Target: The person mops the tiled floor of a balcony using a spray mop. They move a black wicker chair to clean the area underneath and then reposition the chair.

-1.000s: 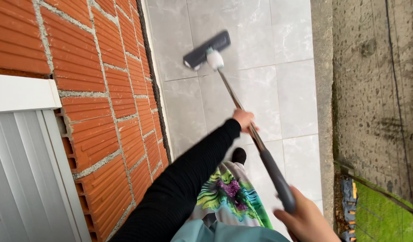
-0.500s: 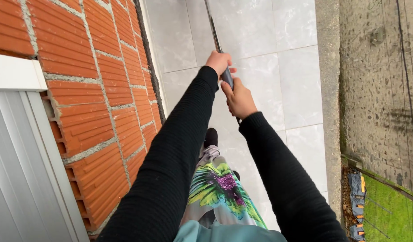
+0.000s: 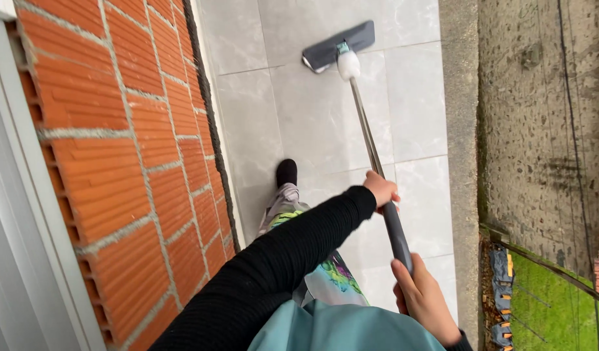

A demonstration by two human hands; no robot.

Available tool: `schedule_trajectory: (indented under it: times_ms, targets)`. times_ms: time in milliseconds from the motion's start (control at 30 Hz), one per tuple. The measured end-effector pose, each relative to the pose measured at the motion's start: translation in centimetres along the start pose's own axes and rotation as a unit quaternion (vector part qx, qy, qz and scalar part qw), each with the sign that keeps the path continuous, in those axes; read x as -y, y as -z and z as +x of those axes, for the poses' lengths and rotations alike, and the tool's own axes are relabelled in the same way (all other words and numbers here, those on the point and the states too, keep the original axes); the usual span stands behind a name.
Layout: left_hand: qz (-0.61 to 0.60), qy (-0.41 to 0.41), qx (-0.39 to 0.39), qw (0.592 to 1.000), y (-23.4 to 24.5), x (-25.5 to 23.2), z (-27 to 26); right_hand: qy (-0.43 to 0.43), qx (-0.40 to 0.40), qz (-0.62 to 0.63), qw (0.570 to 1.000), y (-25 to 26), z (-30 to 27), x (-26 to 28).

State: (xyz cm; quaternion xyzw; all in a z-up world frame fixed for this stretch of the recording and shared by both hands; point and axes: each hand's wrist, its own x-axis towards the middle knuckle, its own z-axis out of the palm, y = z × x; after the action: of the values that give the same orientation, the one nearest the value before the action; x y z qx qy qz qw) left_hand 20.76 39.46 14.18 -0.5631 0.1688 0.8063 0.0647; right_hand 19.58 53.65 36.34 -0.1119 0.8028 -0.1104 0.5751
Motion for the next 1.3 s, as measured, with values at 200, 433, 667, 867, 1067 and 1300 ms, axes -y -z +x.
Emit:
schedule_trajectory:
  times_ms: [200, 433, 667, 867, 1067, 1300]
  targets:
    - [0.012, 0.026, 0.036, 0.999, -5.0, 6.1, -4.5, -0.056, -0.033, -0.008, 0.998, 3.4, -2.5, -8.3]
    - [-0.021, -0.12, -0.079, 0.989, -1.6, 2.8, 4.5, 0.111, -0.027, -0.052, 0.992, 1.6, 3.6, -3.4]
    - [-0.063, -0.207, -0.057, 0.975, 3.2, -8.9, 4.0, 0.234, -0.016, 0.014, 0.972, -1.2, 15.1, 7.5]
    - [0.037, -0.242, -0.104, 0.964, 8.5, -17.9, 4.9, 0.309, 0.055, 0.106, 0.943, -3.2, 21.8, 17.4]
    - [0.064, -0.277, -0.135, 0.949, 10.6, -23.8, 8.6, 0.275, -0.077, -0.144, 0.947, -3.8, 25.0, 23.3]
    - [0.084, -0.261, -0.101, 0.956, 9.8, -25.6, 13.3, 0.234, -0.119, -0.068, 0.963, -4.3, 28.4, 22.5]
